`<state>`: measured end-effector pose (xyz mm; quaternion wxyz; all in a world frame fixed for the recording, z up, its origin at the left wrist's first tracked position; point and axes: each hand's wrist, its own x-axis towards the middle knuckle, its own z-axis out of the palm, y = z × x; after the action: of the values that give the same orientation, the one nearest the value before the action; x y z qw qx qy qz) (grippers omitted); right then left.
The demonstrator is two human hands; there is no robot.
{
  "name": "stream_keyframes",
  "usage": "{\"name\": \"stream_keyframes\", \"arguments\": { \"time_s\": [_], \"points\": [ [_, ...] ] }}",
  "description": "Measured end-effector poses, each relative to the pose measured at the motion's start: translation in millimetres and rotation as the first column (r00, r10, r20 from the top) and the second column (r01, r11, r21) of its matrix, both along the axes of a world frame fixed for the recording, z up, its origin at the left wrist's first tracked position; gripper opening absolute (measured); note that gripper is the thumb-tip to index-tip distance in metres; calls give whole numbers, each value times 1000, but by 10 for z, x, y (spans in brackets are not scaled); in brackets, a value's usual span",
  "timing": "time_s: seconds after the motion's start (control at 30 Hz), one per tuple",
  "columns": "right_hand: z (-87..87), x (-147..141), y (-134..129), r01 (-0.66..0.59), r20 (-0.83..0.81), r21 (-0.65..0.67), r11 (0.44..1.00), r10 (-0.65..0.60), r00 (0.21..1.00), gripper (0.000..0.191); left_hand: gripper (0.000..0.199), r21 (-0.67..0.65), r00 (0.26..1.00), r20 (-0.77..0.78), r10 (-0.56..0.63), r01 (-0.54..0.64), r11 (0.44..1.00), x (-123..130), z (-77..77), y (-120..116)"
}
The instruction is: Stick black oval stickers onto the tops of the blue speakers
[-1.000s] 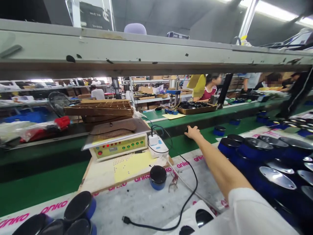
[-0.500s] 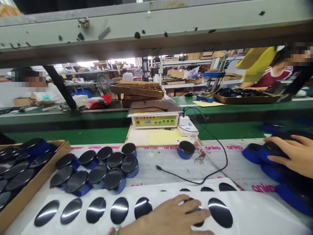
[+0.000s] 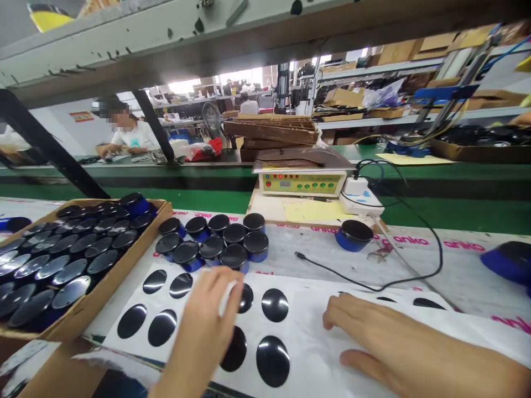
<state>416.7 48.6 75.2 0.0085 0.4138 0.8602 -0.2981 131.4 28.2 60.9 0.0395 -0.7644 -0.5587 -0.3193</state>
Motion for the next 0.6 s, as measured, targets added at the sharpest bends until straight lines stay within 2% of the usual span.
{"name": "stream_keyframes", "arguments": {
  "time_s": [0.1, 0.17, 0.23, 0.33, 0.53, 0.6],
  "points": [
    [115, 86, 223, 25, 82, -105, 994, -16, 997, 29, 27, -136, 974, 40, -224, 227, 964, 206, -268, -150],
    [160, 143, 302, 46, 122, -179, 983, -24, 992, 34, 51, -214, 941, -46, -335, 318, 924, 355, -428, -174],
    [129, 152, 309, 18, 121, -226, 974, 9, 993, 41, 71, -275, 924, -127, -360, 316, 908, 413, -543, -133],
    [-5, 82, 262, -76, 9, -171, 982, 78, 997, 42, 75, -335, 919, -183, -349, 275, 901, 329, -633, -36],
    [-145, -111, 273, -188, -191, -19, 982, 181, 965, 23, 79, -357, 907, -242, -345, 247, 901, 43, -617, -29],
    [-204, -107, 283, -162, -255, 48, 986, 169, 952, 15, 80, -372, 909, -255, -331, 224, 901, -4, -599, -44]
  ]
}}
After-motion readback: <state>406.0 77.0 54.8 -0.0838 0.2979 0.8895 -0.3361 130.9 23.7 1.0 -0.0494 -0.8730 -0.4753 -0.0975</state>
